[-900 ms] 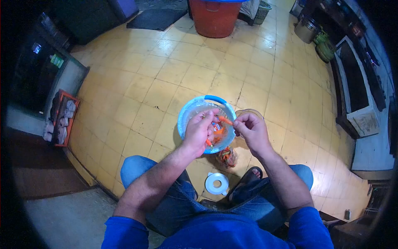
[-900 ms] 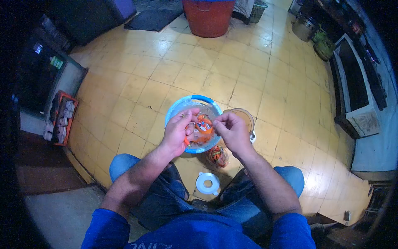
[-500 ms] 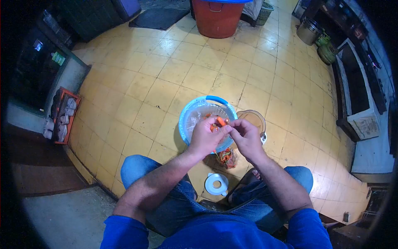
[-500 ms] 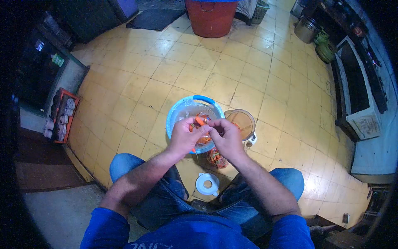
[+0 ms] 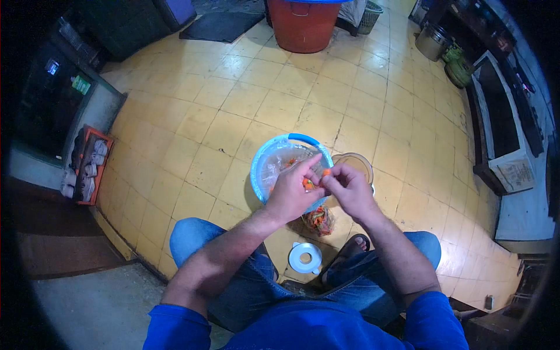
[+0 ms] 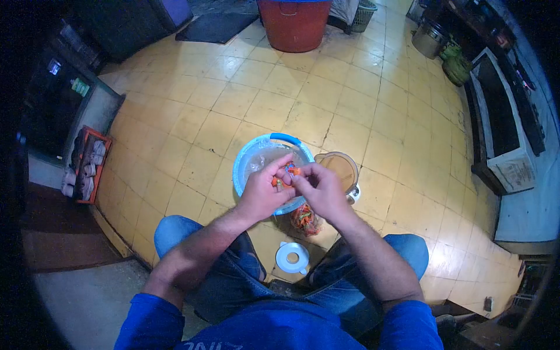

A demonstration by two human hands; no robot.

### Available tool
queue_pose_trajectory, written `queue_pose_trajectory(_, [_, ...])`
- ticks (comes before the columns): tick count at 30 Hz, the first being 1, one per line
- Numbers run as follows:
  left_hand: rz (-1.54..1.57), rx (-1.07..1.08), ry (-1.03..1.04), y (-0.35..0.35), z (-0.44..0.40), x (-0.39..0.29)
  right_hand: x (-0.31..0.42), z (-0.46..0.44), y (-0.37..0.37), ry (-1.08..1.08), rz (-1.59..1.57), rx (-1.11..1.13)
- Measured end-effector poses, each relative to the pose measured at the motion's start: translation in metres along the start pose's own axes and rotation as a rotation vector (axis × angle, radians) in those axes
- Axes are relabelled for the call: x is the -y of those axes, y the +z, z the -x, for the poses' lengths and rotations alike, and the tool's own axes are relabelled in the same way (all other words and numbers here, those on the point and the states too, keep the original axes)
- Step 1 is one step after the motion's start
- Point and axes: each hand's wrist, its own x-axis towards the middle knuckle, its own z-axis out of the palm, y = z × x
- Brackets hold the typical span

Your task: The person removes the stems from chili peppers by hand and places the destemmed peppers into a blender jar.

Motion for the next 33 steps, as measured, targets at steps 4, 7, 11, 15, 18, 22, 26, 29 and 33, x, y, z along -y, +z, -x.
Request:
queue_pose_trajectory(4, [-0.040, -0.035, 0.036, -0.005, -0.003, 0.002, 0.007, -0.007, -0.043, -0.046, 0.142, -0.160])
queue_pose_trajectory(7, [-0.042, -0.007, -0.008, -0.005, -0.004, 0.003, 0.028, 0.001, -0.057, -0.142, 0.817, -0.226])
queue_pose_trajectory(11, [-0.107, 0.083, -0.036, 0.006, 0.004, -0.003, 0.041, 0.012, -0.020, -0.288, 0.460, 0.074])
queue_pose_trajectory(15, [-0.123, 0.167, -0.020, 0.007, 0.011, -0.006, 0.019, 0.017, 0.012, -0.233, 0.402, 0.035])
queue_pose_trajectory(18, [-0.073, 0.156, 0.009, 0.007, 0.011, 0.002, 0.013, 0.018, 0.021, -0.128, 0.310, -0.068])
queue_pose_trajectory(22, [0.085, 0.193, -0.106, -0.009, 0.012, -0.001, 0.001, 0.011, 0.020, -0.073, 0.102, -0.154])
queue_pose_trajectory(26, [-0.005, 0.221, -0.206, -0.034, 0.012, -0.015, -0.002, 0.013, 0.025, -0.026, -0.060, -0.030])
queue_pose_trajectory(29, [-0.189, 0.331, -0.298, -0.045, 0.008, -0.039, -0.023, 0.012, 0.033, -0.057, -0.130, 0.030])
queue_pose_trajectory(33, [-0.487, 0.384, -0.217, -0.055, 0.005, -0.022, -0.011, 0.015, 0.036, -0.158, 0.086, 0.085])
